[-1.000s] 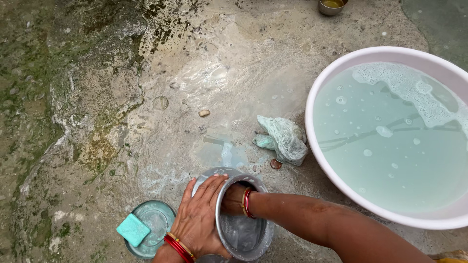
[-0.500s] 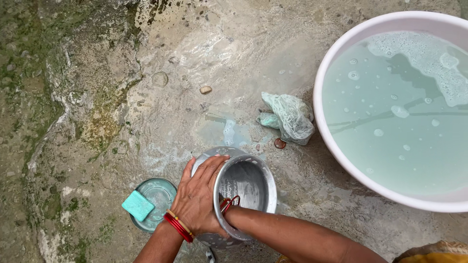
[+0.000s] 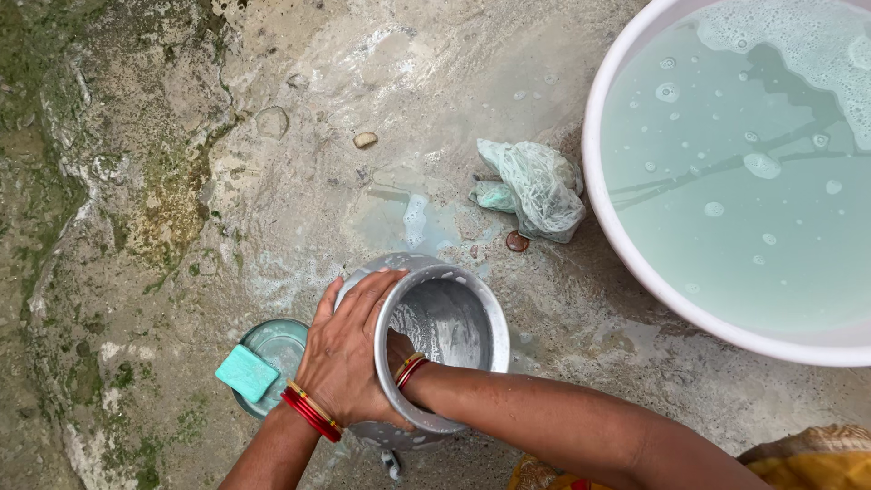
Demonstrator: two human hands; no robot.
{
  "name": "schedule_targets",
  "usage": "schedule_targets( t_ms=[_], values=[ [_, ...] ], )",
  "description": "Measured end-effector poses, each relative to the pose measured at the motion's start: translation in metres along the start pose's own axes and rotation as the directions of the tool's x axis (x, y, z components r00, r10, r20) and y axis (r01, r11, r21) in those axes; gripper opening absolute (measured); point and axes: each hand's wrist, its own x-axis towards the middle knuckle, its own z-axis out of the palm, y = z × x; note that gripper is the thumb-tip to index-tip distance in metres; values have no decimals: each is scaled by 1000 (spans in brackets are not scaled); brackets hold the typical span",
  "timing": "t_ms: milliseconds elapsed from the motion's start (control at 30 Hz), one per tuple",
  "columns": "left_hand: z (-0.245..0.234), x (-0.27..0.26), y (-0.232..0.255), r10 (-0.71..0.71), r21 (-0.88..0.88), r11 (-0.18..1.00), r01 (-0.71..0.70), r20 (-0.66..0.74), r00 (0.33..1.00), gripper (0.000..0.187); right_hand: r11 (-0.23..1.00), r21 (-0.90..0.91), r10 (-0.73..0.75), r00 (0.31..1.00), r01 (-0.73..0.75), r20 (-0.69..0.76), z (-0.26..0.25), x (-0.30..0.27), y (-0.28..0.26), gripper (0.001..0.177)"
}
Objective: The person scrubs metal pots and bowls with a scouring pad and soap, rinses them in a basin of water, and stacks them on a metal rack.
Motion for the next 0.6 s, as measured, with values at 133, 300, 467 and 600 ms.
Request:
schedule_targets(
  t_ms=[133, 300, 467, 600],
  values=[
    [2, 20, 11, -45, 89, 995, 39, 69, 997, 164, 974, -148, 167, 985, -171, -42, -11, -6, 48, 69],
    [3, -8, 21, 101, 66, 993, -100, -24, 995, 163, 961, -65, 270, 963, -270, 1, 17, -28, 15, 72],
    [-7, 3, 16, 76, 64, 995, -76, 4, 997, 166, 995, 87, 48, 999, -50, 23, 40, -25, -9, 75],
    [0, 34, 21, 11, 206, 978, -37, 122, 992, 167, 993, -76, 85, 996, -86, -24, 38, -18, 43, 78]
  ],
)
